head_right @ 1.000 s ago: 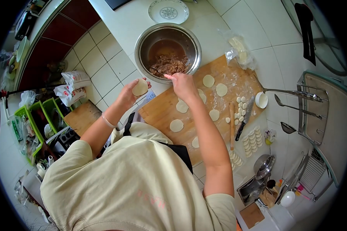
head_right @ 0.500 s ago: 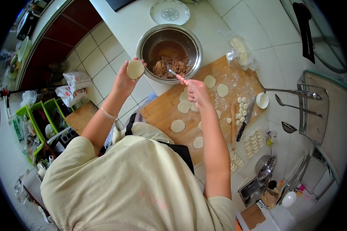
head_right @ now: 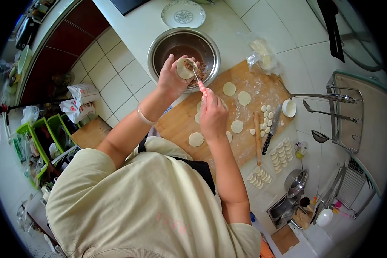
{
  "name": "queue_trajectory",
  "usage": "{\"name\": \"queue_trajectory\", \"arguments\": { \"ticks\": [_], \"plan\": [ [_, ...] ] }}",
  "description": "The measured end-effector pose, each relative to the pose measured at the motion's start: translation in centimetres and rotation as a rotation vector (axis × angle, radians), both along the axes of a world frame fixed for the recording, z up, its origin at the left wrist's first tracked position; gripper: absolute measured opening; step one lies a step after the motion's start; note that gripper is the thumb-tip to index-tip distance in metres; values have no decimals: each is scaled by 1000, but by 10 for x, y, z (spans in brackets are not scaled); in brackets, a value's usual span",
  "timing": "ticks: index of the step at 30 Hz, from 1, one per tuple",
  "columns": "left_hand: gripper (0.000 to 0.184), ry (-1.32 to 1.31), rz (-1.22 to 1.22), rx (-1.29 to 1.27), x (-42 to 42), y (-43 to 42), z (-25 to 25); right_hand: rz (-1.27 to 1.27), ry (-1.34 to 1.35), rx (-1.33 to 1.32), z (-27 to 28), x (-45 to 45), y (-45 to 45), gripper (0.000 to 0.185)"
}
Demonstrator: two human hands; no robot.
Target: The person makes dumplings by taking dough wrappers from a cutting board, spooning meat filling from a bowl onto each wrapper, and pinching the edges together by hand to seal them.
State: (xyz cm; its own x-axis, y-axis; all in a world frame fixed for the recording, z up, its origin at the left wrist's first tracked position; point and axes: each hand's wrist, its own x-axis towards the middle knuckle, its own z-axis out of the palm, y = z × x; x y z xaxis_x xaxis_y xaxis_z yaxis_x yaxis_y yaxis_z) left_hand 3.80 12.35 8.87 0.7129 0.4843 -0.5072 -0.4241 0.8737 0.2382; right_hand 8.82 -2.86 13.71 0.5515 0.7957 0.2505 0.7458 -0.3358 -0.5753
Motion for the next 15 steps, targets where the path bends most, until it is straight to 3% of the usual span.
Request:
{"name": "queue_trajectory", "arguments": {
  "ticks": [5, 10, 15],
  "plan": [
    [44, -48, -34, 1, 2, 0, -1, -31, -73, -7, 10, -6, -10, 19],
    [57, -64, -66, -11, 2, 0, 4, -6, 15, 13, 17, -10, -16, 20],
    [58, -121, -99, -2, 0, -2, 4, -17, 21, 103, 18, -6, -19, 21]
  ]
}}
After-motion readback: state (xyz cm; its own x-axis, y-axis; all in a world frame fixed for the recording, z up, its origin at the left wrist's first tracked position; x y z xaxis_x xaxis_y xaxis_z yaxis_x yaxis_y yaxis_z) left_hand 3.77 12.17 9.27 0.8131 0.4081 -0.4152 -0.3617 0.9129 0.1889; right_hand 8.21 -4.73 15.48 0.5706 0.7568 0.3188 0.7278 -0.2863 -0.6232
